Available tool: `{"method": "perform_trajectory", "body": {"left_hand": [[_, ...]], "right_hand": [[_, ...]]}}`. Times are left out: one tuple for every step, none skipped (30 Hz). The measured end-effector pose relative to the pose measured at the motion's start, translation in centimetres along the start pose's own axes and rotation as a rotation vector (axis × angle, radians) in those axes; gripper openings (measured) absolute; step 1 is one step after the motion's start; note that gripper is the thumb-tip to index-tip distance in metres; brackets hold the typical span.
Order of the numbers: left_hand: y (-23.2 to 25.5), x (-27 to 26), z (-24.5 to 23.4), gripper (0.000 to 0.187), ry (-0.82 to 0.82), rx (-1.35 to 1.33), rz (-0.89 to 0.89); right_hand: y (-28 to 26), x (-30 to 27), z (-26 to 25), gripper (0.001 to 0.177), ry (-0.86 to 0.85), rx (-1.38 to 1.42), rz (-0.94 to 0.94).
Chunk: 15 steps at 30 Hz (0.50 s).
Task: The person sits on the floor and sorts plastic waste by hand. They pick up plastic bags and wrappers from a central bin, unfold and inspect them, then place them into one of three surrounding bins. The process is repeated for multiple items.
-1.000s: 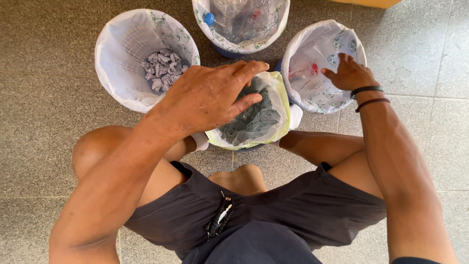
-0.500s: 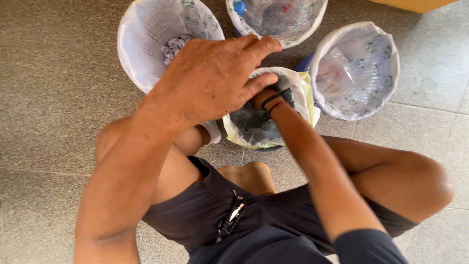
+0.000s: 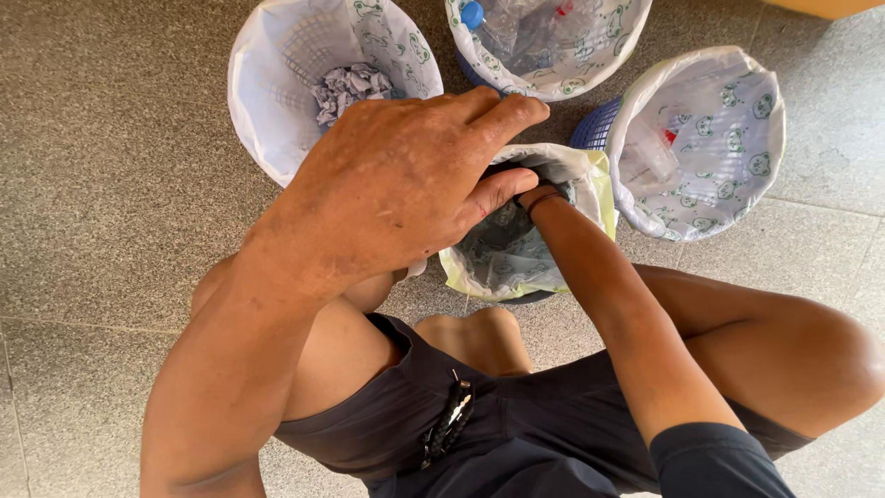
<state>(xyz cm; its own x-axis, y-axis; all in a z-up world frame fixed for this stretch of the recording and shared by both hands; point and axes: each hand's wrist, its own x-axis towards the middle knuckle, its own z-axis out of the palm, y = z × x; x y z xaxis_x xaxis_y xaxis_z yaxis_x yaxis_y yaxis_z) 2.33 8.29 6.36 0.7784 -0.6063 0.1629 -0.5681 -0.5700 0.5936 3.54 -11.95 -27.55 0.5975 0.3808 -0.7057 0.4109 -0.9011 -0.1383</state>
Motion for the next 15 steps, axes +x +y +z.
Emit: {"method": "perform_trajectory", "body": {"left_hand": [[0.2, 0.1, 0.1, 0.047, 0.002, 0.004, -0.001], [0.4, 0.2, 0.2, 0.047, 0.005, 0.008, -0.002], [0.7, 0.4, 0.3, 0.047, 0.006, 0.007, 0.002], [0.9, 0.5, 0.5, 0.047, 0.007, 0.005, 0.006], [1.1, 0.6, 0.6, 0.047, 0.003, 0.004, 0.009], [1.3, 0.6, 0.6, 0.047, 0.013, 0.004, 0.015], [1.5, 0.7, 0.8, 0.047, 0.021, 0.001, 0.022], [1.5, 0.8, 1.0, 0.047, 0.028, -0.003, 0.030], [1.5, 0.8, 1.0, 0.047, 0.023, 0.017, 0.026], [1.4, 0.8, 1.0, 0.047, 0.018, 0.036, 0.022], [1.3, 0.9, 1.2, 0.048, 0.013, 0.049, 0.022], [1.2, 0.9, 1.2, 0.047, 0.001, 0.054, 0.012], [1.0, 1.0, 1.2, 0.047, -0.009, 0.056, 0.006], [0.9, 1.1, 1.2, 0.046, -0.019, 0.059, 0.001], [0.8, 1.1, 1.2, 0.046, -0.036, 0.066, -0.008]], "right_hand": [[0.2, -0.2, 0.1, 0.035, 0.001, -0.002, -0.001], [0.5, -0.5, 0.2, 0.035, -0.001, -0.005, 0.001], [0.8, -0.7, 0.3, 0.035, 0.003, -0.013, 0.000], [1.0, -0.8, 0.2, 0.035, 0.004, -0.020, -0.002], [1.0, -0.9, 0.3, 0.035, 0.006, -0.017, -0.007], [1.0, -0.9, 0.4, 0.034, 0.004, -0.019, -0.011], [1.2, -1.0, 0.6, 0.034, 0.001, -0.018, -0.011], [1.3, -1.1, 0.8, 0.034, -0.002, -0.018, -0.012], [1.2, -1.2, 1.0, 0.034, -0.008, -0.020, -0.019], [1.1, -1.0, 1.2, 0.034, -0.016, -0.022, -0.027], [1.4, -1.2, 1.6, 0.034, -0.021, -0.024, -0.028], [1.6, -1.2, 2.0, 0.034, -0.026, -0.026, -0.033], [2.1, -1.3, 2.2, 0.034, -0.025, -0.021, -0.035], [2.5, -1.2, 2.4, 0.033, -0.021, -0.020, -0.039], [3.0, -1.4, 2.6, 0.033, -0.013, -0.018, -0.044]]}}
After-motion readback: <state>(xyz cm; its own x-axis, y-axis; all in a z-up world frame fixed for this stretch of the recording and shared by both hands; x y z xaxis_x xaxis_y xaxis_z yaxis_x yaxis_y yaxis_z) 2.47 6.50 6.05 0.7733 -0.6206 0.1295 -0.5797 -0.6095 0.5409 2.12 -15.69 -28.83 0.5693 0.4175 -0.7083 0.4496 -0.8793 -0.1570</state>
